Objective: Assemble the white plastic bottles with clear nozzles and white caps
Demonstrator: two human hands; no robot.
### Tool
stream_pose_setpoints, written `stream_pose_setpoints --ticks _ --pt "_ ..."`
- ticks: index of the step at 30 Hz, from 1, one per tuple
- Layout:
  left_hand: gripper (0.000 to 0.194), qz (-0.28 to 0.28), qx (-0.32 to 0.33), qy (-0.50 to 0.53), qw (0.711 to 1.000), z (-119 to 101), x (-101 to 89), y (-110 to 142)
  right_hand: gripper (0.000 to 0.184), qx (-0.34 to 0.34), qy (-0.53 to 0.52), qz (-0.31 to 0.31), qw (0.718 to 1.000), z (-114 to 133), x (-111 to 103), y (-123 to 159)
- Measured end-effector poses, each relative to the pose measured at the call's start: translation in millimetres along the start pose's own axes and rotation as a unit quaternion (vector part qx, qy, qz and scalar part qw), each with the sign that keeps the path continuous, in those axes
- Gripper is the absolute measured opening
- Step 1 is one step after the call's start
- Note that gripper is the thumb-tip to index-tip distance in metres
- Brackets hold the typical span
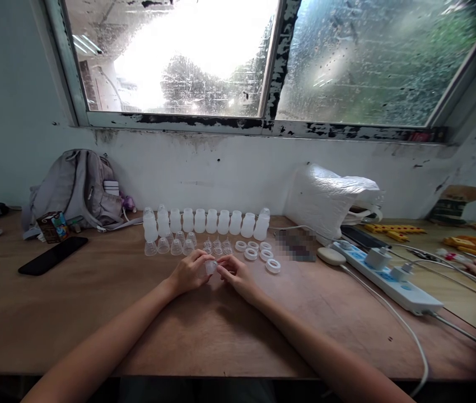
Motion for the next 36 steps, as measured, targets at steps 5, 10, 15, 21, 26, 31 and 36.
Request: stream_pose_setpoints --ticks 5,10,15,21,26,31,36 --pt "0.037 0.016 0.020 -0.027 0.999 -3.2 0.7 1.1 0.024 -0.002 -0.006 -0.024 1.000 1.9 -5.0 1.2" --pt "0.040 0.052 0.017 -0.054 0.997 -2.1 1.4 0.8 0.026 -0.001 -0.026 -0.023 0.999 2.9 -6.8 1.2" --pt "0.038 0.084 0.019 -0.073 0.994 -2.9 1.6 -0.9 0.025 -0.004 -0.025 -0.020 0.999 4.6 -5.6 0.6" --pt "0.037 0.089 0.026 -0.081 0.992 -6.1 -0.2 -1.1 0.023 -0.011 -0.026 -0.028 0.999 2.0 -4.6 0.9" --pt "0.040 0.080 0.028 -0.088 0.993 -2.3 1.3 2.0 0.022 -0.011 -0.018 -0.038 0.999 -2.8 -12.6 -0.1" --pt "0.041 0.059 -0.004 -0.089 0.994 10.7 0.5 2.9 0.022 0.000 0.045 -0.083 0.996 -5.4 -33.1 -0.3" --pt "0.040 0.083 0.024 -0.082 0.993 3.3 7.8 1.1 0.024 -0.004 0.116 -0.005 0.993 -0.6 -11.3 -3.1"
Point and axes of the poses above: each hand's wrist, its own y-axis away from the middle knuckle, its own x-axis out of the palm, z = x × y, the point moved 9 cm from there along -y, towards the middle knuckle, and after that the axes turned 11 degrees about z, right-handed, at the moved point
